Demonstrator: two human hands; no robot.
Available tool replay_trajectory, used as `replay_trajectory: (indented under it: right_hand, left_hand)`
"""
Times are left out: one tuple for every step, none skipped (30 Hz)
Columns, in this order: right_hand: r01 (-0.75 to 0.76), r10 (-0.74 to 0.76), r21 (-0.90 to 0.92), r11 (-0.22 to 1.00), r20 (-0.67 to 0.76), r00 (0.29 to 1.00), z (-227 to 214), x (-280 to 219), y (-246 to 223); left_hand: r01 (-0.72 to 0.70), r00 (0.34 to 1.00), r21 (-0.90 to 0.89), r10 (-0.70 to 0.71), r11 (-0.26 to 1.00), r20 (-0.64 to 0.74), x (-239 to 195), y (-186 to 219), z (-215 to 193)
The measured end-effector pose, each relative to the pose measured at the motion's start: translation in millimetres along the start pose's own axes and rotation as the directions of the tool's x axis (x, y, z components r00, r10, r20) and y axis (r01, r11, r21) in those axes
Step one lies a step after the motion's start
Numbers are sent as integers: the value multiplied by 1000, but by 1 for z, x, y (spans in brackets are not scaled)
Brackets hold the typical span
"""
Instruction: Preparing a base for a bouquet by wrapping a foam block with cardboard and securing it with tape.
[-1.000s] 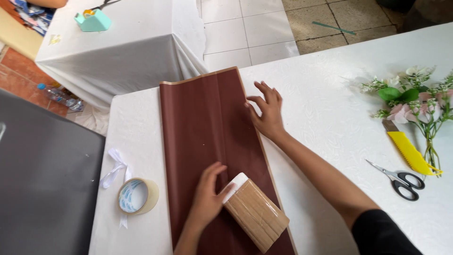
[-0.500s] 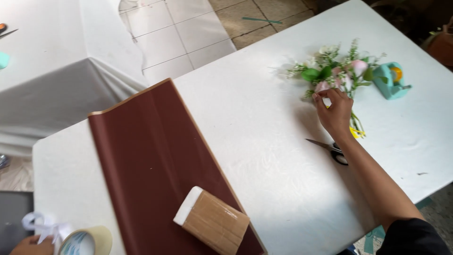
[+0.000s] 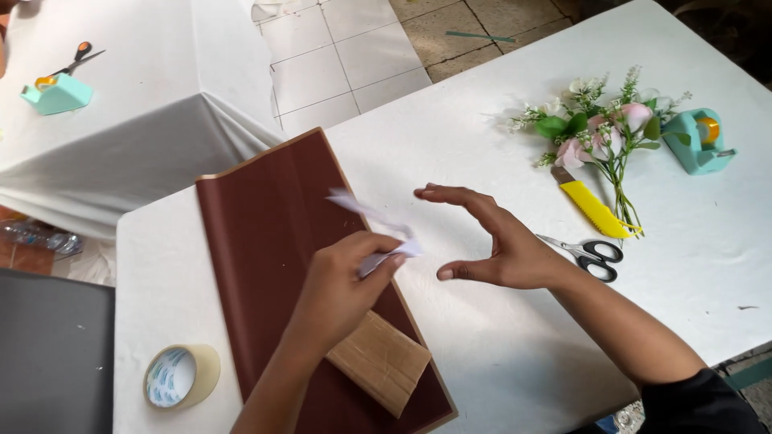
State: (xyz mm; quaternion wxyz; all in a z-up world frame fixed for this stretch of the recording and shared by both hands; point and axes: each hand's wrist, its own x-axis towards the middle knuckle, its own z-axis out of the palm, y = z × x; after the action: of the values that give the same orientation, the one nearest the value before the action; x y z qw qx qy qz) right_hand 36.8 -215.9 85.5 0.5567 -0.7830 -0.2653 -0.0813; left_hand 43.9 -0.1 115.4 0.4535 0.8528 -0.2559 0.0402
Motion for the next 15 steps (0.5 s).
replay_trajectory:
  right_hand:
    - [-12,11,15,1000,50,999,0,2,-5]
    - [-26,23,28,999,99,995,-1,4,-11]
    - [-25,22,30,999,104,994,-1,5,-8]
    - [-76,49,162,984,164,985,-1,6,-6]
    - [-134,69,287,949,227,971,-1,7,-3]
    - [-134,66,288,948,234,970,-1,4,0]
    - [-195,92,419,887,253,963,-2,1,2]
    - [-253,115,539,803,276,954,-2,-2,5]
    - [-254,112,538,803,283,953,-2,-3,7]
    - [-242,143,555,796,216,966,-3,-5,9]
    - [-227,174,570,790,147,974,-3,-7,11]
    - [-228,174,567,791,149,973,-6,-10,9]
    - [-239,181,512,825,162,970,-10,-13,8]
    - [-245,185,455,856,173,967,-12,-15,6]
    - [-243,182,453,857,174,968,-16,-17,4]
  left_hand:
    - [-11,997,-4,11,1000,71,2,7,1]
    - [-21,990,-12,23,1000,143,4,15,3]
    - [-18,990,-11,19,1000,138,6,17,2]
    - [-29,984,-23,33,999,173,7,20,1]
    - [-40,977,-36,47,999,208,8,22,0]
    - [-36,979,-35,43,999,201,8,22,-2]
    - [-66,977,-13,67,998,201,8,22,-4]
    - [-96,975,9,93,995,200,7,22,-6]
    - [-93,977,10,89,996,193,6,22,-9]
    - [-111,970,14,106,994,219,4,21,-11]
    - [-130,962,18,122,991,246,3,21,-13]
    - [-130,962,16,122,991,243,0,16,-14]
    - [-176,955,78,151,981,255,-3,11,-15]
    - [-223,947,141,180,965,267,-6,7,-17]
    - [-223,947,142,180,964,264,-11,-1,-19]
